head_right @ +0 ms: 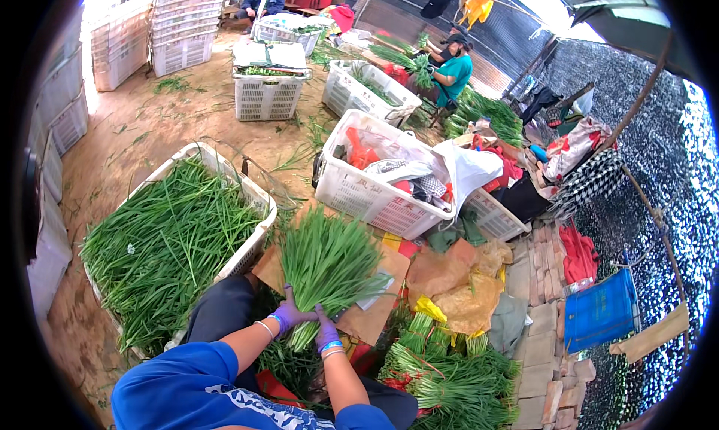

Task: The person cleans green onions by hand, ties them into a bundle using a red string, and then trims the ends using a cleaver on a wooden board.

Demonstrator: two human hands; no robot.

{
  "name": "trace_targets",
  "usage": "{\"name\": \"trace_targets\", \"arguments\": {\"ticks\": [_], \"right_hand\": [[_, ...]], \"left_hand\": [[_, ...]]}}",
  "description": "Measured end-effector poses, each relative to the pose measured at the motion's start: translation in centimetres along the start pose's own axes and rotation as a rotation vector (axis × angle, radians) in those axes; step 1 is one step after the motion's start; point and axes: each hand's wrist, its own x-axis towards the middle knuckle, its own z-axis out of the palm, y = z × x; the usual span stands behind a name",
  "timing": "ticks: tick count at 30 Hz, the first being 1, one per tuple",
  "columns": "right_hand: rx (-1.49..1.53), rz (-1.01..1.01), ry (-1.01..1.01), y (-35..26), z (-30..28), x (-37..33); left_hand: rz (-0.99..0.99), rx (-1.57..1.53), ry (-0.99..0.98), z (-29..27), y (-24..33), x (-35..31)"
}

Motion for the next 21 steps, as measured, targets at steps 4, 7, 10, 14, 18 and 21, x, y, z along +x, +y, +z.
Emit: {"name": "trace_targets", "arguments": {"ticks": [4,7,10,14,18,21], "right_hand": [[-0.099,-0.188,-0.077,0.7,-1.2,0.6],[-0.115,-0.068,-0.002,0.1,-1.1,0.2],[-0.129,-0.07,0.006,-0.1,-0.9,0.3],[-0.148,-0.079,0.013,0.0,-2.2,1.3],[-0.02,0.006,-0.011,-1.0,-1.4,-0.1],[0.002,0.028,-0.038,-1.1,-2.3,0.4]], "left_hand": [[0.014,-0.039,0.021,0.4,0.1,-0.2],[-0.015,-0.018,0.018,0.1,0.9,-0.9],[-0.024,-0.009,0.02,0.0,1.2,-0.9],[0.007,0.02,0.033,0.2,1.8,-1.2],[-0.007,0.1,0.0,-0.9,3.9,-2.1],[-0.028,0.169,0.023,-0.8,5.1,-2.5]]}}
